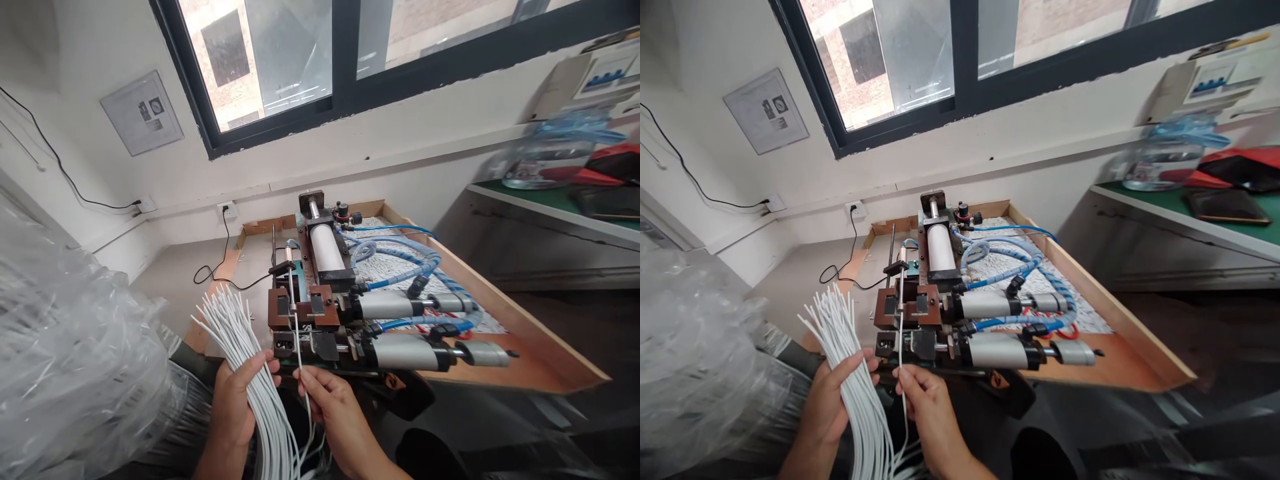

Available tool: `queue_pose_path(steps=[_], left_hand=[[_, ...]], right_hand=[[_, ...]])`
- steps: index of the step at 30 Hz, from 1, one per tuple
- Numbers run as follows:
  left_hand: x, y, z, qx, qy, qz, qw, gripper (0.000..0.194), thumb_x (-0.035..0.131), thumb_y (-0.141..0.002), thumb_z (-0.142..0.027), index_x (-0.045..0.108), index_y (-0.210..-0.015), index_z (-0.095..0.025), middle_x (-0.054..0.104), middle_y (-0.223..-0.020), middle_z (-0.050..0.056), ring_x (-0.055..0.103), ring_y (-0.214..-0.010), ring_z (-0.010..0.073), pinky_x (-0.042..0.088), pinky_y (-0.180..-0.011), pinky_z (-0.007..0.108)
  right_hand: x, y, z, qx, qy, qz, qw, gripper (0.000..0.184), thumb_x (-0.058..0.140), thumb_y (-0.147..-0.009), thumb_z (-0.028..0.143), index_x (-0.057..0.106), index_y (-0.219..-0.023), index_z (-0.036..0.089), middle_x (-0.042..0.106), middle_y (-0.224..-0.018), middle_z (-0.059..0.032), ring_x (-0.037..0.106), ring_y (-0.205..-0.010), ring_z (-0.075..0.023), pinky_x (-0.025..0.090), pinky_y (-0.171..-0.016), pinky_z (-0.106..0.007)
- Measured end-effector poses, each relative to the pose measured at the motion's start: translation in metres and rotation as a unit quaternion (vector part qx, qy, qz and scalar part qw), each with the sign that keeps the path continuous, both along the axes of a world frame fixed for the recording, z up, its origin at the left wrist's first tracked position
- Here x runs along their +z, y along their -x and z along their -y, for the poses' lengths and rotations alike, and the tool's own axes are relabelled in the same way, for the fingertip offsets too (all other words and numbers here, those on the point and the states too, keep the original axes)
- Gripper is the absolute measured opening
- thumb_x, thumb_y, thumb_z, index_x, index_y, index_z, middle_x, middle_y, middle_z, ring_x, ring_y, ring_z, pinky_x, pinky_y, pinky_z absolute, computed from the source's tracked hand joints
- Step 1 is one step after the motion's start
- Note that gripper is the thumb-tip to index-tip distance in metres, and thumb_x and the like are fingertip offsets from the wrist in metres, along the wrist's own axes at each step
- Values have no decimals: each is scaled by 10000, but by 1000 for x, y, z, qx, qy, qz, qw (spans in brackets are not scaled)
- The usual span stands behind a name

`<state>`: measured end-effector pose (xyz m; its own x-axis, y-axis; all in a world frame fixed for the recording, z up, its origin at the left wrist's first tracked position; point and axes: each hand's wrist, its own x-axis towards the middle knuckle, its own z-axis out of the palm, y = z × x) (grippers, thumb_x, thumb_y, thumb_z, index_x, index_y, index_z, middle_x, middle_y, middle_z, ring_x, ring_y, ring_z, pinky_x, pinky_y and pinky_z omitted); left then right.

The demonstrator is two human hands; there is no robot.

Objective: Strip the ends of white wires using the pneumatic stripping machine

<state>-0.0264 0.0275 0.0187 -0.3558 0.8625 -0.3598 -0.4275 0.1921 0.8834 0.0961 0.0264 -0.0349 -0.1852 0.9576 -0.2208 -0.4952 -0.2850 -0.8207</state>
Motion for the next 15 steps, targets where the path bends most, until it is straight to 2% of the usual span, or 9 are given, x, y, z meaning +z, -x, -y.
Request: queue_pose_path(steps=[10, 15], left_hand=[[-1, -3, 2, 5, -18, -6, 1000, 104, 686, -559, -135, 625, -636, -100, 647, -554, 31, 627, -538, 175, 524, -492, 274], [2, -7, 6, 12, -21, -11, 1000, 142, 694, -540, -118, 598, -644, -115, 624, -518, 5, 624, -512, 175, 516, -465, 269]], right_hand=[[0, 0, -4, 21, 50, -69, 996, 283, 642, -632, 402, 596, -626, 122, 381, -489, 61, 198, -405, -36, 105, -406, -195], [1, 1, -2, 0, 13, -5, 1000, 307, 608, -649, 428, 555, -568, 136, 370, -465, 63, 210, -398, -45, 122, -400, -196]])
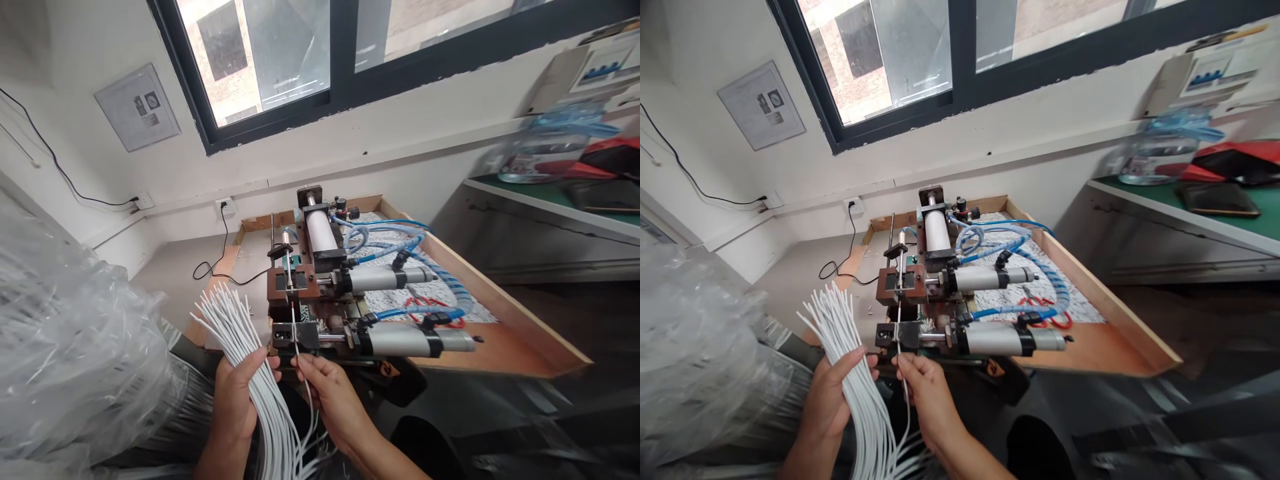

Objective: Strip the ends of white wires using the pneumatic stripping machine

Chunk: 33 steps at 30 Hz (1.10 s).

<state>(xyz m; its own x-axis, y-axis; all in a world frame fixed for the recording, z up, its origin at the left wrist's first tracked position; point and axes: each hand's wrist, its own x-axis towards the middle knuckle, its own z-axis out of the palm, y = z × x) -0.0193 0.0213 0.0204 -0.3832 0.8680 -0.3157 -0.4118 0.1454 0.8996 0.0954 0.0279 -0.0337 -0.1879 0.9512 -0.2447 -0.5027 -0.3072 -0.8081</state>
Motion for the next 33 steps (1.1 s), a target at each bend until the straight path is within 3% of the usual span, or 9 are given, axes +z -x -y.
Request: queue_pose_path(steps=[3, 6, 10, 13, 18, 21, 26, 30, 33], left_hand=[[0, -1, 3, 4, -6, 7, 1000, 172, 698, -531, -120, 592, -667, -125, 616, -514, -9, 621, -500, 173, 511, -450, 266], [-5, 0, 6, 13, -6, 20, 1000, 189, 697, -526, -124, 590, -681, -130, 608, -514, -14, 622, -500, 174, 511, -451, 270], [-12, 1, 6, 32, 12, 44, 998, 161, 690, -523, -110, 575, -634, -133, 592, -502, -18, 623, -504, 171, 514, -476, 279], [-17, -2, 6, 38, 22, 55, 997, 128, 669, -544, -98, 575, -625, -128, 594, -501, -5, 626, -525, 173, 518, -508, 289], [-24, -11, 20, 11, 29, 49, 998, 108, 659, -569, -126, 588, -650, -121, 610, -517, 20, 622, -549, 185, 512, -552, 317], [-31, -15, 34, -47, 41, 39, 997, 165, 682, -536, -115, 597, -677, -121, 626, -534, 27, 598, -530, 166, 488, -535, 290], [-36, -19, 44, -68, 11, 42, 997, 148, 691, -521, -122, 616, -649, -110, 620, -526, 16, 562, -488, 138, 439, -510, 253], [-30, -19, 43, -78, -11, 24, 997, 167, 675, -545, -114, 643, -709, -106, 648, -583, 27, 581, -534, 158, 449, -546, 274], [-26, -16, 41, -64, 0, 9, 998, 153, 674, -559, -134, 641, -704, -98, 669, -612, 52, 602, -571, 178, 473, -561, 295]], right_hand=[[-14, -4, 10, 27, -91, 130, 987, 337, 511, -725, 427, 545, -534, 151, 408, -455, 40, 312, -422, -79, 228, -423, -210], [-44, -12, 23, 100, -201, 329, 917, 314, 457, -765, 347, 603, -547, 174, 554, -553, -18, 498, -572, -155, 352, -560, -255], [-68, -25, 31, 140, -193, 449, 861, 210, 521, -706, 296, 681, -791, 189, 653, -864, -112, 564, -835, -266, 383, -754, -345], [-47, -24, 36, 152, -194, 337, 909, 396, 432, -778, 398, 586, -1069, 178, 591, -1081, -113, 492, -1023, -255, 338, -882, -359], [-4, -5, 57, 232, -121, 115, 958, 507, 336, -788, 535, 649, -951, 171, 653, -837, -72, 558, -805, -227, 402, -774, -353], [-3, -2, 64, 213, -95, 90, 968, 513, 338, -776, 555, 670, -885, 179, 642, -751, -60, 555, -734, -219, 418, -712, -339], [-4, -11, 45, 124, -175, 126, 969, 369, 412, -794, 449, 623, -989, 216, 602, -834, -52, 527, -823, -209, 392, -782, -331], [7, -12, 27, 33, -211, 135, 967, 275, 501, -758, 396, 668, -688, 189, 537, -734, -34, 502, -705, -172, 408, -632, -263], [11, -10, 21, 32, -146, 78, 986, 284, 538, -729, 401, 649, -611, 168, 510, -608, -6, 446, -550, -125, 359, -501, -235]])
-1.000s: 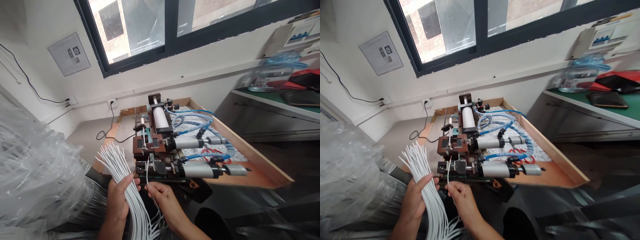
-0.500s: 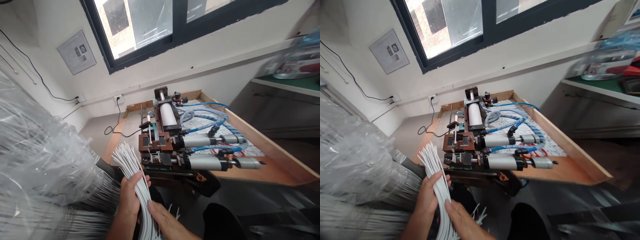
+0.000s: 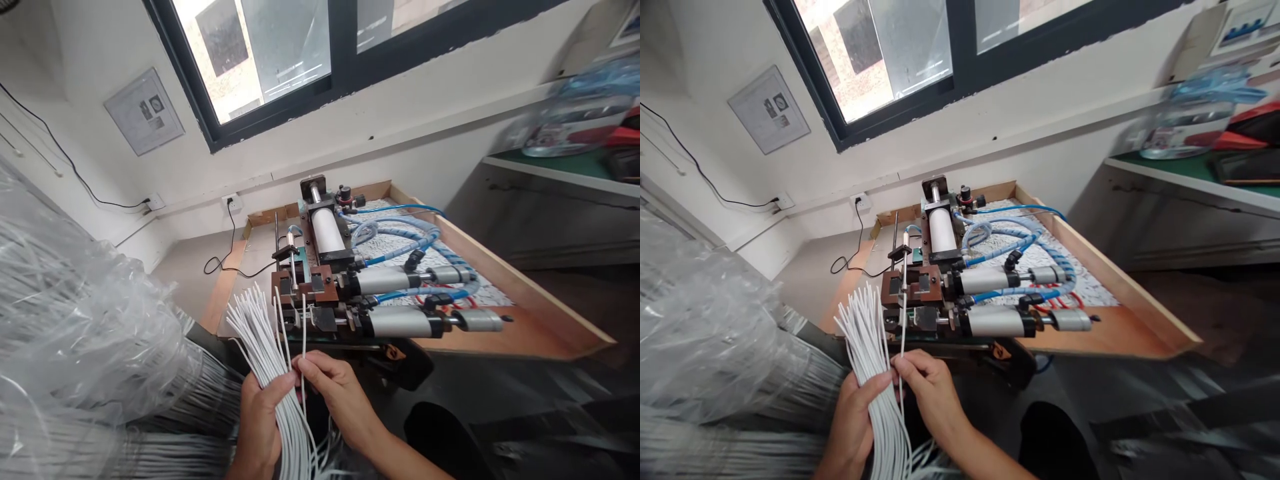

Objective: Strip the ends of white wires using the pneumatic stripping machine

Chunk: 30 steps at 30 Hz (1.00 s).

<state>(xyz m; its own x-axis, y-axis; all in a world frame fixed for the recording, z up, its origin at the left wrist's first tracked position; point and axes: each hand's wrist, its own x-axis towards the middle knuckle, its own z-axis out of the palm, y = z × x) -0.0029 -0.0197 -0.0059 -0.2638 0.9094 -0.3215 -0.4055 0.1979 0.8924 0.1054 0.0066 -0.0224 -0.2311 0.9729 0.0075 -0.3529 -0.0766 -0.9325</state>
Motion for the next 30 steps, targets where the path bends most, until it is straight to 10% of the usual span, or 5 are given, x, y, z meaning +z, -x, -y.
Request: queue_pose_path(steps=[9, 22, 30], left_hand=[[2, 9, -6, 80, 34, -49, 995, 208, 690, -556, -137, 585, -731, -100, 658, -607, 50, 635, -575, 198, 520, -551, 324], [-5, 2, -4, 31, -5, -39, 999, 235, 657, -588, -118, 576, -807, -99, 663, -622, 47, 613, -581, 180, 484, -588, 317], [-9, 6, -3, 45, 2, -27, 999, 154, 670, -601, -164, 571, -705, -109, 654, -581, 40, 605, -559, 166, 473, -588, 302]], right_hand=[[-11, 5, -14, -10, 173, -113, 978, 265, 652, -632, 379, 685, -668, 118, 487, -483, 32, 359, -430, -56, 257, -456, -204], [2, 12, -17, 91, 183, -158, 966, 276, 668, -605, 400, 629, -628, 129, 458, -473, 44, 393, -427, -70, 329, -441, -211], [-12, 9, -5, -42, 153, -97, 982, 255, 641, -647, 381, 622, -602, 131, 506, -510, 18, 346, -429, -57, 248, -410, -192]])
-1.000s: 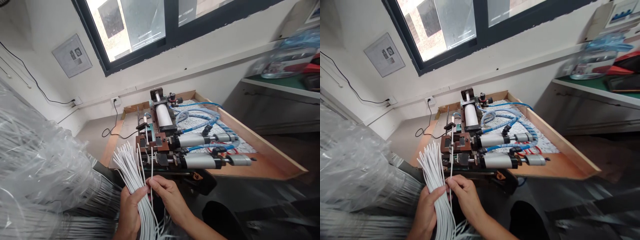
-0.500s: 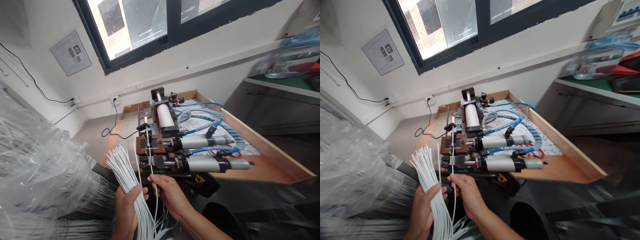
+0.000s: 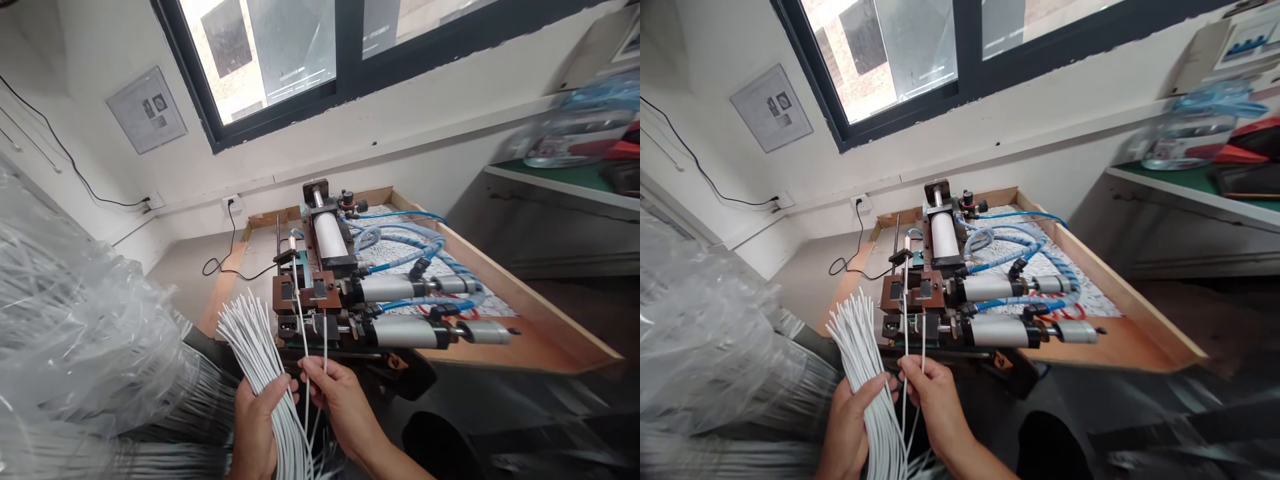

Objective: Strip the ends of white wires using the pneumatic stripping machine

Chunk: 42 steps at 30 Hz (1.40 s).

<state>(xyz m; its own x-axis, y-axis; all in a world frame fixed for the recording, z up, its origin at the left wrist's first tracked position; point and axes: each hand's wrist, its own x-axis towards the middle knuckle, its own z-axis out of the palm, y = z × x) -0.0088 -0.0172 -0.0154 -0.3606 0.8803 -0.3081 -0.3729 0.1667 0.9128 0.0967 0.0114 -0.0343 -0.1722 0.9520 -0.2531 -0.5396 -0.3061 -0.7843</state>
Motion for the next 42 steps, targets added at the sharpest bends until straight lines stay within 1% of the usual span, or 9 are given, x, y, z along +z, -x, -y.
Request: queue_pose_path(steps=[7, 11, 15, 17, 22, 28, 33, 38, 42], left_hand=[[1, -1, -1, 19, 20, -11, 1000, 226, 696, -573, -180, 571, -748, -111, 646, -590, 31, 621, -562, 180, 495, -586, 322], [0, -2, 0, 25, 19, -16, 999, 230, 694, -569, -181, 568, -751, -118, 643, -588, 21, 618, -551, 179, 491, -553, 308], [1, -4, 1, 9, -10, -10, 1000, 212, 686, -567, -164, 586, -748, -116, 651, -592, 20, 596, -524, 161, 475, -537, 289], [3, -5, 1, -8, -39, -3, 999, 177, 677, -564, -136, 597, -720, -111, 654, -592, 19, 581, -522, 143, 468, -559, 276], [7, -4, 0, 4, -21, 2, 1000, 138, 672, -556, -123, 584, -661, -113, 630, -532, 8, 563, -484, 127, 462, -516, 253], [8, -2, -4, 62, 30, -6, 998, 241, 711, -501, -143, 567, -694, -121, 627, -525, 9, 603, -493, 159, 497, -512, 288], [13, -3, -7, 62, 27, -9, 998, 216, 700, -507, -132, 565, -676, -124, 625, -501, 11, 601, -485, 160, 500, -505, 288], [14, -4, -6, 43, 1, -8, 999, 174, 694, -519, -130, 599, -663, -112, 655, -546, 34, 608, -525, 168, 491, -561, 292], [14, -5, -5, -4, -55, -12, 998, 216, 673, -537, -108, 646, -752, -105, 687, -672, 51, 622, -648, 197, 469, -659, 303]], right_hand=[[-1, -3, -4, 9, 39, -16, 999, 255, 672, -609, 360, 621, -575, 112, 472, -480, 28, 304, -404, -40, 203, -393, -182], [2, -2, -7, 21, 55, -32, 998, 240, 682, -596, 348, 623, -607, 115, 465, -477, 39, 337, -413, -45, 247, -413, -185], [6, 1, -8, 105, 21, -57, 993, 256, 660, -619, 375, 609, -591, 126, 454, -442, 46, 379, -413, -62, 277, -440, -205], [8, 3, -6, 117, -1, -44, 992, 246, 677, -606, 358, 611, -585, 121, 480, -449, 35, 389, -423, -63, 275, -446, -205], [7, 4, 1, 32, -1, 7, 999, 218, 679, -615, 339, 632, -655, 130, 527, -503, 22, 404, -443, -64, 258, -428, -194], [3, -1, -4, -45, 25, -22, 998, 219, 685, -607, 324, 614, -608, 118, 548, -559, -2, 353, -435, -44, 203, -385, -174], [2, -3, -14, -20, 39, -43, 998, 232, 695, -586, 311, 585, -530, 115, 510, -496, 17, 311, -401, -38, 155, -371, -179], [6, -2, -15, 37, 62, -63, 995, 215, 682, -606, 337, 613, -598, 133, 499, -487, 39, 398, -437, -60, 298, -448, -188], [13, 1, -10, 116, 17, -62, 991, 207, 687, -603, 333, 647, -647, 135, 563, -535, 14, 464, -515, -93, 359, -558, -224]])
